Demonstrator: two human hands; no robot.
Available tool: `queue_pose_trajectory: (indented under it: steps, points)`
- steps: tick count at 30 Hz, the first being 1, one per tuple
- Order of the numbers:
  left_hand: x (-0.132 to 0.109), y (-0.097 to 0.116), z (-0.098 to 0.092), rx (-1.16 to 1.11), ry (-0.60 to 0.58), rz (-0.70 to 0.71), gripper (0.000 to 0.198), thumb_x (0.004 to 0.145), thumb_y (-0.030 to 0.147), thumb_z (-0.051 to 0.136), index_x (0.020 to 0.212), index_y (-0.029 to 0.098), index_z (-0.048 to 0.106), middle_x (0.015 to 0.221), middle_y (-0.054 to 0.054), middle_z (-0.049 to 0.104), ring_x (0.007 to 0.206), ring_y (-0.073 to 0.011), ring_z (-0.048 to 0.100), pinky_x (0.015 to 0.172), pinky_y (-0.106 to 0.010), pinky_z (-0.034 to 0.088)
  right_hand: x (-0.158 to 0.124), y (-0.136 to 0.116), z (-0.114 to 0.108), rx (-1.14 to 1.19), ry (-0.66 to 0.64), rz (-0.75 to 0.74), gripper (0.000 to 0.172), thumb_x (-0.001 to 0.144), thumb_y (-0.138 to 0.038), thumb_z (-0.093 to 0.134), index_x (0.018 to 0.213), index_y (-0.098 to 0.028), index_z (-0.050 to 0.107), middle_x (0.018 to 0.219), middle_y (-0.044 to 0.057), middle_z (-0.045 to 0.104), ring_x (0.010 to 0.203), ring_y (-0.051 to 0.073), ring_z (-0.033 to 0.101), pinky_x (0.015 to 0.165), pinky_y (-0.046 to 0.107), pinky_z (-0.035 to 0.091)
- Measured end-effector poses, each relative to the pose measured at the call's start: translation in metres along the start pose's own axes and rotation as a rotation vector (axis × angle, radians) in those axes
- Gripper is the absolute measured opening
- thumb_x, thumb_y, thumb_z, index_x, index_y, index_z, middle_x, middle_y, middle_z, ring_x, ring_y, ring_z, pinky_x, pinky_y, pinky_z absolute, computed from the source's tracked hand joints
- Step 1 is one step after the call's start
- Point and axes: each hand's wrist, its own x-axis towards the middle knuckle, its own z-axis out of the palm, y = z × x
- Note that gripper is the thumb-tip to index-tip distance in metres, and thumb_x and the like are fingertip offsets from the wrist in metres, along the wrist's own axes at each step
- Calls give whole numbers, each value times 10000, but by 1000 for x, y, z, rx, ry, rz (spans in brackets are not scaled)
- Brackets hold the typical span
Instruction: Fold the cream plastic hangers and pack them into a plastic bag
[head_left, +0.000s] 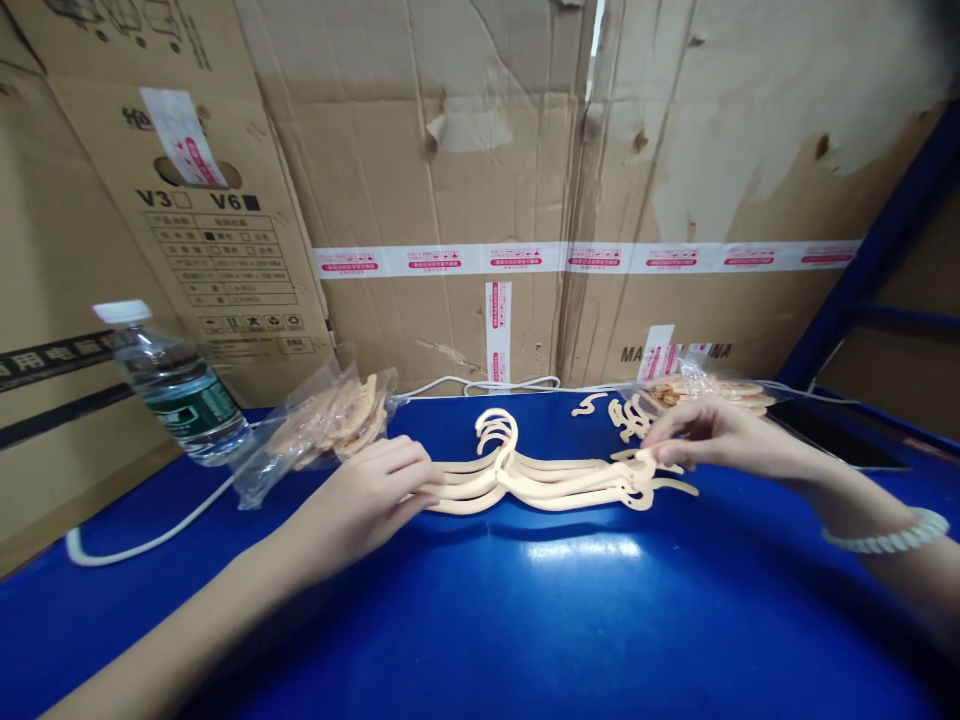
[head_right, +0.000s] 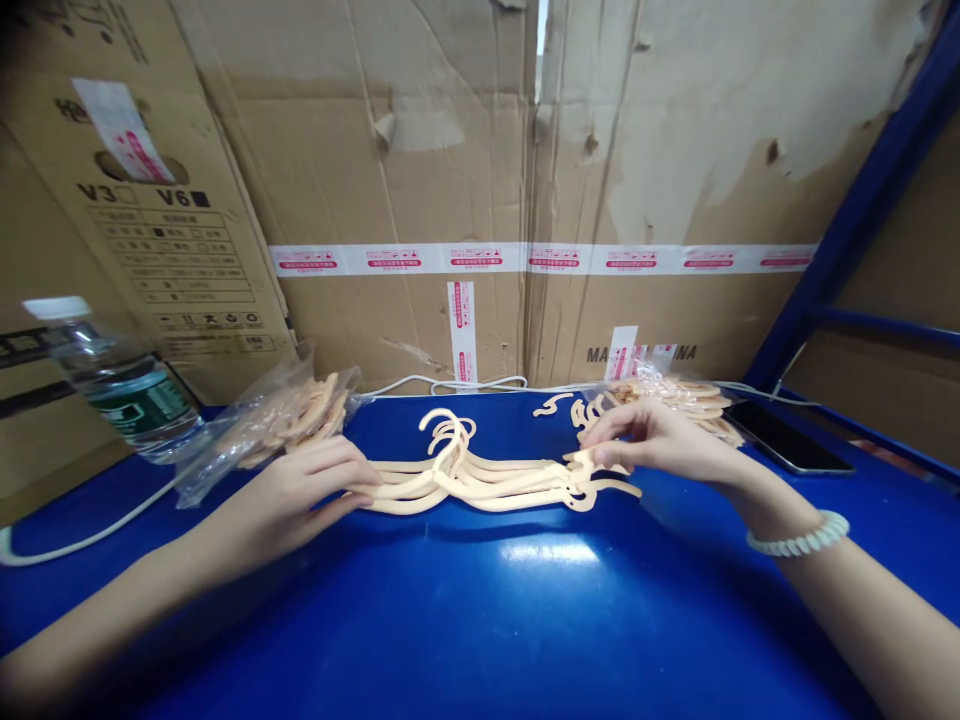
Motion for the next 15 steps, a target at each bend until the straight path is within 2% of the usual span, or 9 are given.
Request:
queue_pose_trajectory:
  steps: [2,5,8,12,15]
  points:
    - [-1,2,3,4,-79,12,137,980,196,486,960,182,620,902,-42,644,821,-185,561,717,-294,429,0,1,-2,-199,-88,-12,306,744,-471,772,802,-172,757,764,66,718,689,202,647,632,307,498]
    - [0,4,7,43,-137,30,149,983,205,477,929,184,615,902,-38,656,806,-187,566,714,-296,433,0,1,0,-369,-146,-14,316,777,-497,730,809,-183,747,745,54,708,703,211,641,657,318,478]
    - [1,6,9,43,-147,35,166,985,210,470,921,183,620,907,-42,669,837,-190,595,760,-304,460,-1,-3,3,-436,-186,-23,288,772,-484,732,789,-196,745,804,52,684,764,215,632,702,323,465]
    - [1,8,13,-19,-131,41,169,975,200,482,955,211,649,989,-45,684,1015,-197,620,869,-295,489,-4,-6,4,-478,-216,31,214,752,-421,743,755,-207,742,870,46,641,816,220,622,738,323,455]
    - [1,10,15,-12,-119,32,198,974,184,467,975,226,660,990,-41,684,1006,-185,631,842,-275,508,-5,-1,4,-524,-202,54,141,734,-341,736,726,-200,728,842,41,625,815,225,615,746,330,454]
